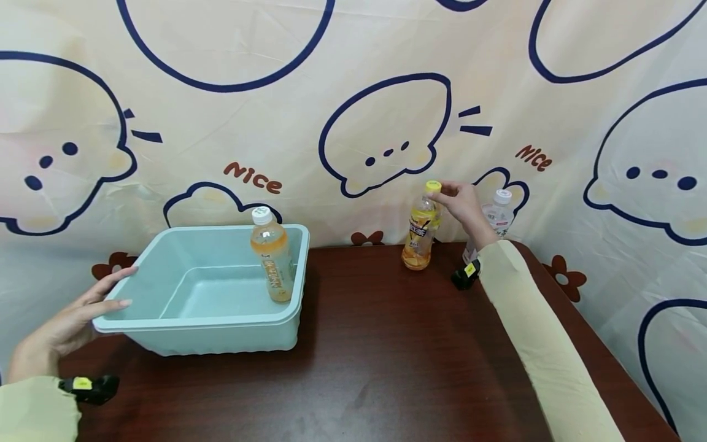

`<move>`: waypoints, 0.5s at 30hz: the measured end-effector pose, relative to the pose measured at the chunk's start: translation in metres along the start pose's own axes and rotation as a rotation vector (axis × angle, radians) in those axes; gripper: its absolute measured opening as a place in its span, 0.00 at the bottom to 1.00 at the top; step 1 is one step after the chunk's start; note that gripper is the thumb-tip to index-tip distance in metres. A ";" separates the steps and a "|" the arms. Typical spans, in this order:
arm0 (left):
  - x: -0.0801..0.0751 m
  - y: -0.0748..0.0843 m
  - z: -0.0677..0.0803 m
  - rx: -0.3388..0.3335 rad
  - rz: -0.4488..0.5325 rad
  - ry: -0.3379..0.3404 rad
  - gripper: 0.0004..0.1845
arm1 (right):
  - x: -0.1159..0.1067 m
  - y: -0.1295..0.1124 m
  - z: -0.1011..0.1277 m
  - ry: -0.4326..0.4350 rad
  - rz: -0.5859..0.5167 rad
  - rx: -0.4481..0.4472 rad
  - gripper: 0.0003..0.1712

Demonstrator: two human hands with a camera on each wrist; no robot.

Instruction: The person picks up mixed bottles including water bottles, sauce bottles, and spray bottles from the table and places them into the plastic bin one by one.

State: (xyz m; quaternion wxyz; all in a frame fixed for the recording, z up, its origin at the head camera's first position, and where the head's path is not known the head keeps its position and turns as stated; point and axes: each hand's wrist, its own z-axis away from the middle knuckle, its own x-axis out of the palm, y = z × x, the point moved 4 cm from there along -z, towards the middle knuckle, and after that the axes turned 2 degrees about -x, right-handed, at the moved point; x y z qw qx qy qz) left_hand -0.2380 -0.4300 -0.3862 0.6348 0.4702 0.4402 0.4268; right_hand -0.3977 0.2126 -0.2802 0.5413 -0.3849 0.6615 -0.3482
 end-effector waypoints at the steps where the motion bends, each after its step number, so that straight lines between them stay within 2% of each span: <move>1: 0.000 0.000 0.000 0.002 -0.001 0.002 0.32 | 0.000 -0.001 0.000 0.000 0.002 -0.003 0.31; 15: 0.000 -0.001 -0.001 0.009 0.005 0.023 0.32 | 0.000 -0.019 -0.001 -0.023 -0.047 0.022 0.32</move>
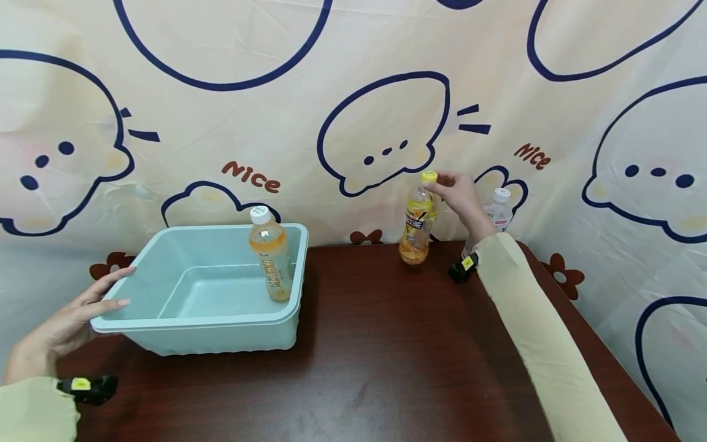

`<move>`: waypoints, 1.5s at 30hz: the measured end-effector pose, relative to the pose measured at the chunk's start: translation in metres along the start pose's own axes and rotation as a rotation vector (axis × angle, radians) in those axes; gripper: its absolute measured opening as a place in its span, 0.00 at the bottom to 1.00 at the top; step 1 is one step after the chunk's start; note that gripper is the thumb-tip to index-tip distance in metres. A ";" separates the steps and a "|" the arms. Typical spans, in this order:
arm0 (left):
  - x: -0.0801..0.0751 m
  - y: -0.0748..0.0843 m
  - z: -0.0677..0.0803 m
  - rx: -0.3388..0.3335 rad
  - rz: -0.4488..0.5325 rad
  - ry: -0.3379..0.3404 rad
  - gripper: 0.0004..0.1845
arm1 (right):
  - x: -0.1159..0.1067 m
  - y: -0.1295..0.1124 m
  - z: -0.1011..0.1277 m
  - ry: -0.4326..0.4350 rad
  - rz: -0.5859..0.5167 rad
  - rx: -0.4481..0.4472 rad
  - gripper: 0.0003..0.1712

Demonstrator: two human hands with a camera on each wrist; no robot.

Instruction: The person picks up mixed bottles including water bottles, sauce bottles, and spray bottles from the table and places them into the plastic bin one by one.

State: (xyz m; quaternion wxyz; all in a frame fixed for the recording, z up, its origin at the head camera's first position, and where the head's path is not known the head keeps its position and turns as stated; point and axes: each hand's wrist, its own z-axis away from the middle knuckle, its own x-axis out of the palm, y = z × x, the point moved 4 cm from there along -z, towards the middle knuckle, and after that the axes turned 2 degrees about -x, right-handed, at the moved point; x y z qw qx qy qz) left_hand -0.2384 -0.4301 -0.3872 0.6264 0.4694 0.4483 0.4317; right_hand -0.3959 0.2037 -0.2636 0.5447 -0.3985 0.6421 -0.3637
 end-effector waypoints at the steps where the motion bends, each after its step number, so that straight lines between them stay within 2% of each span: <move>1: 0.000 0.000 0.000 -0.001 0.003 0.001 0.32 | 0.000 -0.002 0.000 -0.003 -0.001 -0.004 0.32; 9: 0.001 0.001 0.000 -0.001 0.017 -0.003 0.31 | 0.005 -0.018 0.004 -0.005 -0.022 -0.050 0.32; 23: 0.001 -0.001 0.001 -0.005 0.021 -0.006 0.31 | 0.016 -0.041 0.009 -0.026 -0.014 -0.074 0.34; 38: 0.001 0.001 0.001 0.003 0.013 0.015 0.32 | 0.022 -0.063 0.010 -0.030 -0.023 -0.138 0.29; 45: 0.001 0.001 0.001 0.011 0.018 0.007 0.32 | 0.028 -0.074 0.012 -0.035 -0.015 -0.161 0.30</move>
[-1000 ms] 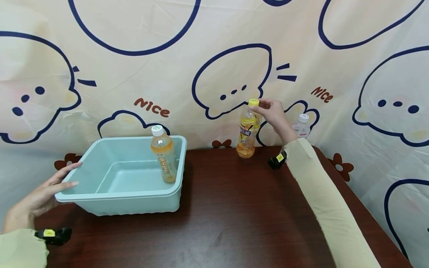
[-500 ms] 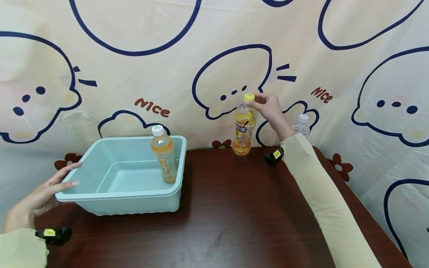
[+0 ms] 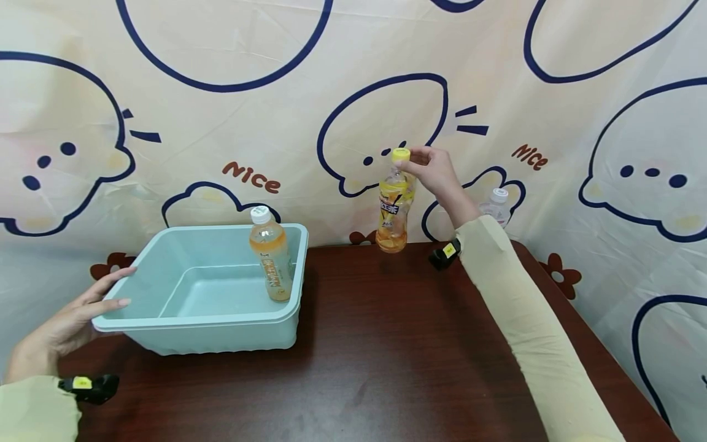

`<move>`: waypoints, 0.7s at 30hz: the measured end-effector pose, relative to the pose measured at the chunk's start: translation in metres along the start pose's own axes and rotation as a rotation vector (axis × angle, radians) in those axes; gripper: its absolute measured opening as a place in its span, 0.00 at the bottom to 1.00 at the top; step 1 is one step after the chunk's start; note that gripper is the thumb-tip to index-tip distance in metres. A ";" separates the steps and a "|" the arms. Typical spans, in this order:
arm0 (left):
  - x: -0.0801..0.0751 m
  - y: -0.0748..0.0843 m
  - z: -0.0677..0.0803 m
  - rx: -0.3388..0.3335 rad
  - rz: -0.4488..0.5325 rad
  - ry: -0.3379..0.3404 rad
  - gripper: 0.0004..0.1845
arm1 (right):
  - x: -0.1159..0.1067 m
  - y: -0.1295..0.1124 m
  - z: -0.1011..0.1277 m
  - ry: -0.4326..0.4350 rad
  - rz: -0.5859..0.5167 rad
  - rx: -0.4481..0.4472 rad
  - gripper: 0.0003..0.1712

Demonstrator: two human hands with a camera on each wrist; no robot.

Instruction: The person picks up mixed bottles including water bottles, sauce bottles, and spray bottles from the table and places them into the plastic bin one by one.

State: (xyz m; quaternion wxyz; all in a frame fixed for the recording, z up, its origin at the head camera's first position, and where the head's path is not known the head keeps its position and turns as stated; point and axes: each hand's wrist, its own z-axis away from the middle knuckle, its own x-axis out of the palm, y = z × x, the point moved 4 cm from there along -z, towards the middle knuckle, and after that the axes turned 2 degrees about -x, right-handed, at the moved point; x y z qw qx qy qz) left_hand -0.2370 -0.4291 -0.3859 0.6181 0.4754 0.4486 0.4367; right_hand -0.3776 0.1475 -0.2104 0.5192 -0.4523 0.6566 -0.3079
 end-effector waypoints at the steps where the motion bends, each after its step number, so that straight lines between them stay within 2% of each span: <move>1: 0.000 0.000 0.000 -0.001 0.001 0.000 0.32 | 0.001 -0.002 0.000 -0.003 -0.002 -0.009 0.30; 21: 0.000 -0.001 -0.001 -0.020 0.007 0.005 0.31 | 0.014 -0.023 -0.003 -0.036 -0.054 -0.049 0.31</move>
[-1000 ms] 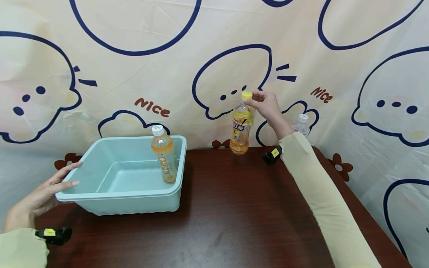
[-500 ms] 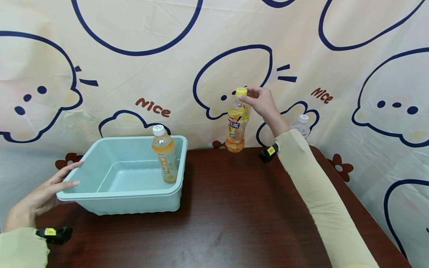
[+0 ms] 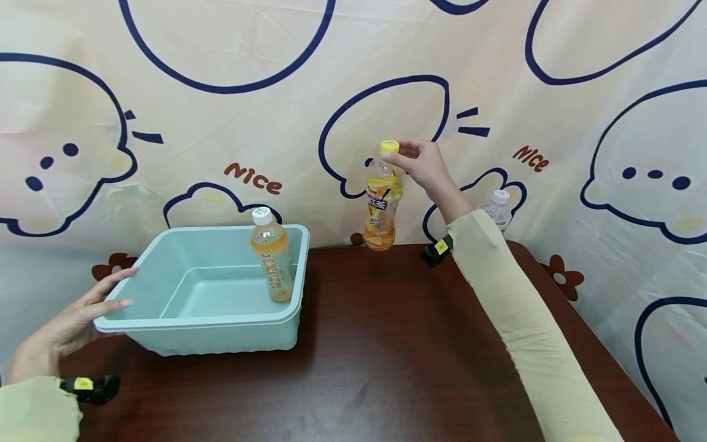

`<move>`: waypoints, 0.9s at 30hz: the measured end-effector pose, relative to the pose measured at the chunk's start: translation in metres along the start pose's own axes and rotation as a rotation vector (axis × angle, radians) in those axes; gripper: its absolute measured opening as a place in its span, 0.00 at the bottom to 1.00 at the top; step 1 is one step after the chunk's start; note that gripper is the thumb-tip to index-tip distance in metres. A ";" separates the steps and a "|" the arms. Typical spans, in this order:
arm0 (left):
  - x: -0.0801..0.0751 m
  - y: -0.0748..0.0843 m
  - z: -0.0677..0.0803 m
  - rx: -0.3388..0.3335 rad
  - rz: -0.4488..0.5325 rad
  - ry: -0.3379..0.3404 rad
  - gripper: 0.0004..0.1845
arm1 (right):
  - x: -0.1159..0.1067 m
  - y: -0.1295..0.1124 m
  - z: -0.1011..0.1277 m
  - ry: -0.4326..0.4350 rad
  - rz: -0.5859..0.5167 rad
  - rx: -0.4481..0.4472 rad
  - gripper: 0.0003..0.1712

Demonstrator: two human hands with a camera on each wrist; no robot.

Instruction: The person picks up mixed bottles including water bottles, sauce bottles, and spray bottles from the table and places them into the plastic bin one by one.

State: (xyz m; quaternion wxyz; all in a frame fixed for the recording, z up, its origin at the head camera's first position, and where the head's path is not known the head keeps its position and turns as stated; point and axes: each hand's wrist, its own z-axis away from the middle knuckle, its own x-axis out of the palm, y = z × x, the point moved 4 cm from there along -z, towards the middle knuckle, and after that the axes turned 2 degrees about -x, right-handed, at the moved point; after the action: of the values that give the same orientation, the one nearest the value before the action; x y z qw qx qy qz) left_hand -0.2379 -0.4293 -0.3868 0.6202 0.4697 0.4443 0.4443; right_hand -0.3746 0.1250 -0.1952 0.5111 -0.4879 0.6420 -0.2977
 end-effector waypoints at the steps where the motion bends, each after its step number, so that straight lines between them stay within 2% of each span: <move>1: 0.000 0.000 0.000 0.002 -0.001 -0.002 0.31 | 0.001 -0.001 0.000 -0.001 -0.004 -0.001 0.30; 27: 0.002 0.002 0.002 0.013 0.011 -0.012 0.31 | 0.019 -0.036 -0.004 -0.015 0.009 -0.029 0.30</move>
State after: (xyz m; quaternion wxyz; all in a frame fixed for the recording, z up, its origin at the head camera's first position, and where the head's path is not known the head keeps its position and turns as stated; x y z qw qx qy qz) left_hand -0.2361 -0.4278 -0.3852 0.6173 0.4791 0.4407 0.4418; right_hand -0.3670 0.0947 -0.1693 0.5102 -0.4947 0.6445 -0.2822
